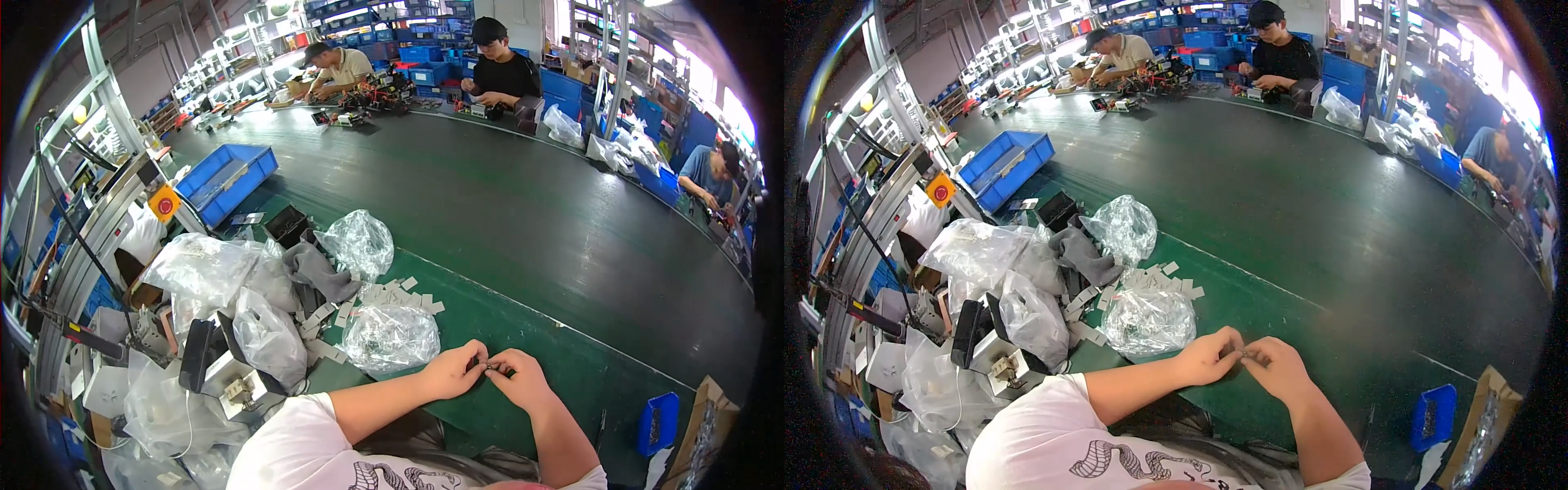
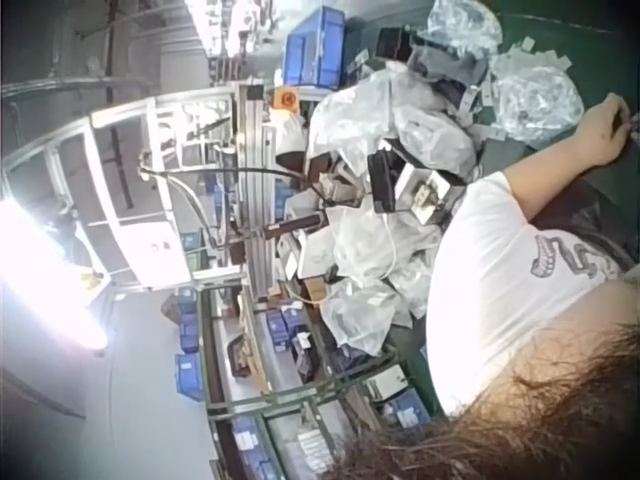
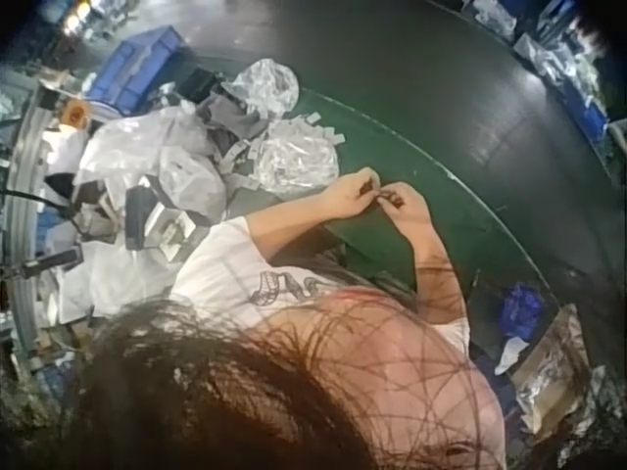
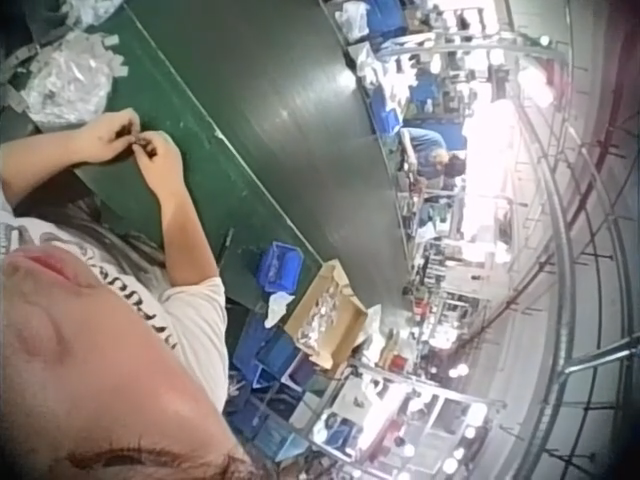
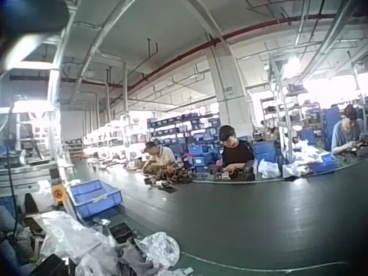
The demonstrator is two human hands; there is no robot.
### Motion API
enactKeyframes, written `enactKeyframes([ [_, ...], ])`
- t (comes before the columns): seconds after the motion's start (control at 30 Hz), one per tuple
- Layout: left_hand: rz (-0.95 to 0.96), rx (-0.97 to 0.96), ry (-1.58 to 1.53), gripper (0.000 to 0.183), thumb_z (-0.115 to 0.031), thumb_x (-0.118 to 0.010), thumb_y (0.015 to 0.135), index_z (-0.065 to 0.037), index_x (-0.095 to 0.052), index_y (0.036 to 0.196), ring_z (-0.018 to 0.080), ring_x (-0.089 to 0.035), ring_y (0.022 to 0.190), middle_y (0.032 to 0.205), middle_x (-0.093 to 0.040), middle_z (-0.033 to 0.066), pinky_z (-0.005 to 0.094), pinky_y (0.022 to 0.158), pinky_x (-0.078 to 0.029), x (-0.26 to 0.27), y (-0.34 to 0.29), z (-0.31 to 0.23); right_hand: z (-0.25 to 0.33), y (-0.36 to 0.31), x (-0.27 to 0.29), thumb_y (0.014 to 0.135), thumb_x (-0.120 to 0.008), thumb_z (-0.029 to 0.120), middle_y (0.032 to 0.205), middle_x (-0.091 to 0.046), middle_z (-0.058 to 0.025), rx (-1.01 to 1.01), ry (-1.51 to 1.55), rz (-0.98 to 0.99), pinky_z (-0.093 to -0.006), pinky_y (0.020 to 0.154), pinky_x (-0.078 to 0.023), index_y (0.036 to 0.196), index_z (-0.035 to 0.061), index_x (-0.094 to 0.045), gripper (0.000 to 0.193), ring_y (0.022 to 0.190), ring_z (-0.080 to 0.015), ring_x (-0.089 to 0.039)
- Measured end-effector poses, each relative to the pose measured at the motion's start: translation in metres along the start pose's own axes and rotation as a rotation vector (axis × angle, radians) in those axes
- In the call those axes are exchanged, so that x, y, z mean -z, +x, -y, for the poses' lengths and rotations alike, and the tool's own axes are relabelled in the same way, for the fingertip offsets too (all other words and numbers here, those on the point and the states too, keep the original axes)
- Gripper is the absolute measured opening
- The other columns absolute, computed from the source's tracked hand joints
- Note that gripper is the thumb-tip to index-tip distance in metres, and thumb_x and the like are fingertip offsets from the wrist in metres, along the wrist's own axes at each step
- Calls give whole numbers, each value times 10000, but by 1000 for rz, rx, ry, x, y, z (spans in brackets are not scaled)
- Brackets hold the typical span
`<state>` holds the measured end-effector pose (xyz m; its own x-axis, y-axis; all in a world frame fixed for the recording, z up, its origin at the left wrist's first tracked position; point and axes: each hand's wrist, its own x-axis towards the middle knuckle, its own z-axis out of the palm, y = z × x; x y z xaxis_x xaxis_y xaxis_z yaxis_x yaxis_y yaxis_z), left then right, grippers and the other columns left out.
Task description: Assembling electronic components and wiring into a metal housing unit on an assembly line.
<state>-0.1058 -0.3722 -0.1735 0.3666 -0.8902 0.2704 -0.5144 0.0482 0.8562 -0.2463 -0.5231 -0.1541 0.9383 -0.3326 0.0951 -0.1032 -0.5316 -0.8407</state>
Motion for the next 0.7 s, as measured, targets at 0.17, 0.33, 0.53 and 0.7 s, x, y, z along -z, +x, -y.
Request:
enactKeyframes([
  [0.17,11,-30,-20,190,-90,-617,943,-55,-506,1094,208,-604,657,760,-603,95,340,595,-477,-1,-2,5,1,1,1,836,-751,149,895,-673,-80,-19,-36,20,-322,700,-531,943,66,-729,138,761,-209,-658],
  [0.33,37,-23,-32,186,-78,-603,950,-50,-511,1110,221,-635,726,849,-638,110,341,659,-508,-1,-1,7,0,0,0,855,-729,179,909,-688,-92,-40,-63,28,-344,718,-534,938,59,-728,147,792,-233,-672],
  [0.53,65,-34,-22,231,-77,-619,942,-48,-542,1158,197,-632,736,864,-650,91,329,653,-508,-1,1,6,7,2,1,881,-696,187,906,-679,-130,-121,-35,17,-363,732,-533,939,39,-717,160,812,-268,-674],
  [0.7,7,34,-62,295,-90,-665,897,-54,-585,1179,187,-622,723,915,-653,97,326,663,-516,1,1,-1,4,3,1,896,-680,207,904,-672,-147,-143,-46,-18,-371,727,-528,948,28,-708,188,819,-284,-672],
])
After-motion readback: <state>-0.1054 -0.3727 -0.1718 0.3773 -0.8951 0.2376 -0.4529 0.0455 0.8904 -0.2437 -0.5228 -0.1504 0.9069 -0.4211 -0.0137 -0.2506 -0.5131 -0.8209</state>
